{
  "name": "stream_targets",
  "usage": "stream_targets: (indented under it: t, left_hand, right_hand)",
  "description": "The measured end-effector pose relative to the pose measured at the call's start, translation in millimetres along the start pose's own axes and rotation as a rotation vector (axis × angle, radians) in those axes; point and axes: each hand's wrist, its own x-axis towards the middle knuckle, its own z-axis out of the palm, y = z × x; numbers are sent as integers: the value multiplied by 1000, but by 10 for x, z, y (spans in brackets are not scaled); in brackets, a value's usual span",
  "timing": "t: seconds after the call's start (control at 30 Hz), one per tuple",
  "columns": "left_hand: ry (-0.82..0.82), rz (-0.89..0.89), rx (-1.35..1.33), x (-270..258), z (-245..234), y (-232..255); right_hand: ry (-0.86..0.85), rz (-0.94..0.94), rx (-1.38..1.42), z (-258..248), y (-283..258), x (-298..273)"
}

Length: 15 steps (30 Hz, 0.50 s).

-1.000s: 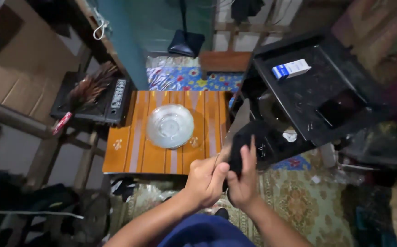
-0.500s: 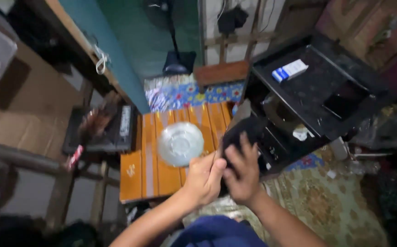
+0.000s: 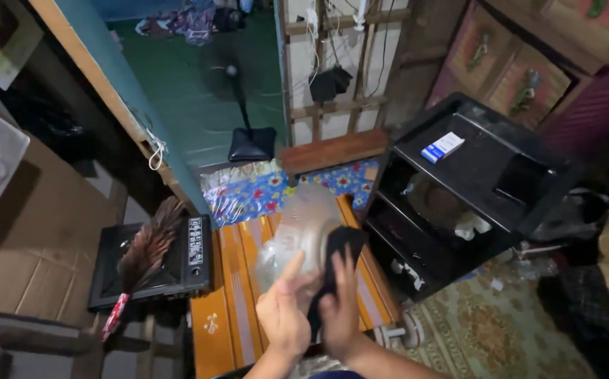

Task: Wiping a glass bowl and a glass plate with a black cloth to clean them.

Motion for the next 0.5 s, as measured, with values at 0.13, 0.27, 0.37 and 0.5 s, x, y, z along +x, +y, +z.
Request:
stream_targets:
  t: [0.13,0.27,0.37,0.5]
  left_hand:
    - [157,-364,-184,-66,-119,-332]
    - [108,-330,-476,89,39,32]
    - [71,-401,-547,58,127,-25]
    - [85,-369,-322,-126,167,-536]
  right_hand:
    - [-16,-688,-264,-251,465,300]
    - [-86,-570,14,-361,1084,284]
    - [-38,-48,159,-425,673,222]
    - [-87,-317,-90,-437,460,32]
